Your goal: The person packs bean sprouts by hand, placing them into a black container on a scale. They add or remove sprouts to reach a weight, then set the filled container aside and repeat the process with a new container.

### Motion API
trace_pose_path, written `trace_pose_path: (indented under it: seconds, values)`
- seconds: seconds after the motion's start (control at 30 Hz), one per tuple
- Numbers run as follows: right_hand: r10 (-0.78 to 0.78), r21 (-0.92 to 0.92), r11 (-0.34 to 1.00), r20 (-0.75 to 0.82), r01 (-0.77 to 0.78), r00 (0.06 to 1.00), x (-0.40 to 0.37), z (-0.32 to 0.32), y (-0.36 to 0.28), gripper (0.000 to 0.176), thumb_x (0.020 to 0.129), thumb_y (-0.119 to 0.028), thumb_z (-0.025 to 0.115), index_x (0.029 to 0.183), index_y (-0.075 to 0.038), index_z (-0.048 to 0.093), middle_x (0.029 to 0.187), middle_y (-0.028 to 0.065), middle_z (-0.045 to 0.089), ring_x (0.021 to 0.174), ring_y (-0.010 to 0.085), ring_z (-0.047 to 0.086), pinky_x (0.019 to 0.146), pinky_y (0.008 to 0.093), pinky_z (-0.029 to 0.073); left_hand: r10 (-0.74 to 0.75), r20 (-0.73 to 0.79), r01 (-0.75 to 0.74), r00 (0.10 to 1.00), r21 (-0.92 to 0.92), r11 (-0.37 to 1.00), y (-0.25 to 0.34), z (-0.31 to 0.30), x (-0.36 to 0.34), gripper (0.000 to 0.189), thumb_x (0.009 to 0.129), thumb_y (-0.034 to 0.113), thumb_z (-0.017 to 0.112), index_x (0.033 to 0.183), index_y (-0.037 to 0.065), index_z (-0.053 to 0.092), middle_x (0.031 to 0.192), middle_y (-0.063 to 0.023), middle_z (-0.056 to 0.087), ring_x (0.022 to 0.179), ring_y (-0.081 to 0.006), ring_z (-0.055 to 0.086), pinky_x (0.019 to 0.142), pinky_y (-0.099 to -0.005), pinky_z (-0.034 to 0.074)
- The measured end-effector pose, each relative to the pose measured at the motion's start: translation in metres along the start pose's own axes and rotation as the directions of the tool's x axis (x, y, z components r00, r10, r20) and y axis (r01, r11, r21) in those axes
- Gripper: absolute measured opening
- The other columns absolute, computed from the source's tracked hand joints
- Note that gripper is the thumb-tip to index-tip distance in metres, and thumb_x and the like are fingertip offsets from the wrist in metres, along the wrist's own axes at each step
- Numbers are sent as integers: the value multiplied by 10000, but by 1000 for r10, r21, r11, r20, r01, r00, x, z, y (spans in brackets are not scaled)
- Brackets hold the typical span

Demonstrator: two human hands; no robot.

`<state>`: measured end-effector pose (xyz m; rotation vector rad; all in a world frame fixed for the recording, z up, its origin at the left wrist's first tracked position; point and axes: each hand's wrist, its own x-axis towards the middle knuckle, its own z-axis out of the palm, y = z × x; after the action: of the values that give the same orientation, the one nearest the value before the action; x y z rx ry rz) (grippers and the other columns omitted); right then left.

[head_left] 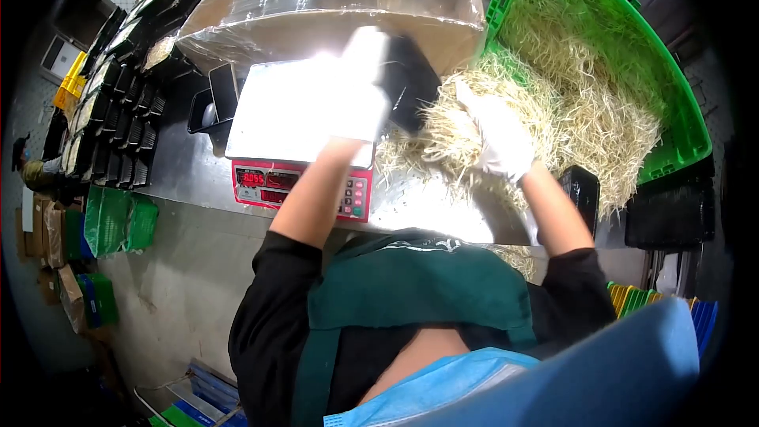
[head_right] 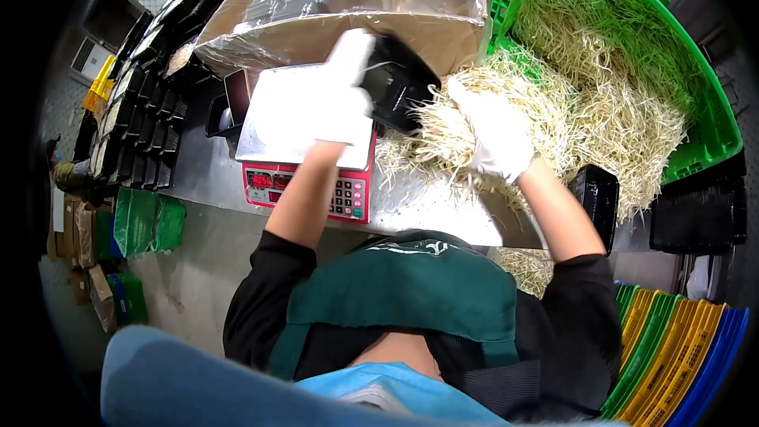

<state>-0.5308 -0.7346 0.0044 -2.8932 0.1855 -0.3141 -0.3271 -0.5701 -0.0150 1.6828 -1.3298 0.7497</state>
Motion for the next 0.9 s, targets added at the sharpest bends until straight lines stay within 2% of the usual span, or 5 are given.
trace_pose_path:
  seconds: [0.07,0.33,0.5,0.6,0.9]
  values:
    - [129,23,991,139,-133,982,18,-21,-26,591,735,-67,600,1308,-26,458,1049,195,596,1011,364,555,937,399,426,-136,589,-12,797,241,971,65,-15,31,524,800,35,453,1314,-66,442,1389,-243,406,1286,-402,367,1102,-419,269]
    - [83,-169,978,-210,-120,974,106,33,-121,443,667,-193,674,1082,-65,589,925,171,627,850,338,603,772,406,478,-495,86,487,865,-386,784,31,-37,-48,755,742,15,568,1418,-75,245,1466,-302,257,1368,-444,237,1148,-441,159]
    - [160,17,987,-204,-160,966,146,78,-168,376,663,-249,702,983,-67,629,862,184,633,816,360,617,728,412,502,-581,483,749,655,-311,585,-49,-91,-52,649,787,121,551,1368,-70,333,1375,-284,390,1255,-418,402,1103,-409,269]
    - [199,-81,976,-64,-204,978,161,90,-176,502,633,-369,718,1012,-58,606,958,181,605,911,348,586,794,423,469,-428,73,434,901,-184,882,-67,-84,-38,733,820,241,593,1388,-90,268,1362,-314,378,1231,-442,416,1069,-412,307]
    - [287,-218,951,355,-219,890,117,4,-142,898,618,-457,760,1348,-57,423,1320,197,458,1279,350,376,1070,473,282,-35,710,127,704,-77,989,-51,-103,0,1078,658,652,673,1445,38,266,1349,-183,453,1205,-308,467,1015,-434,315]
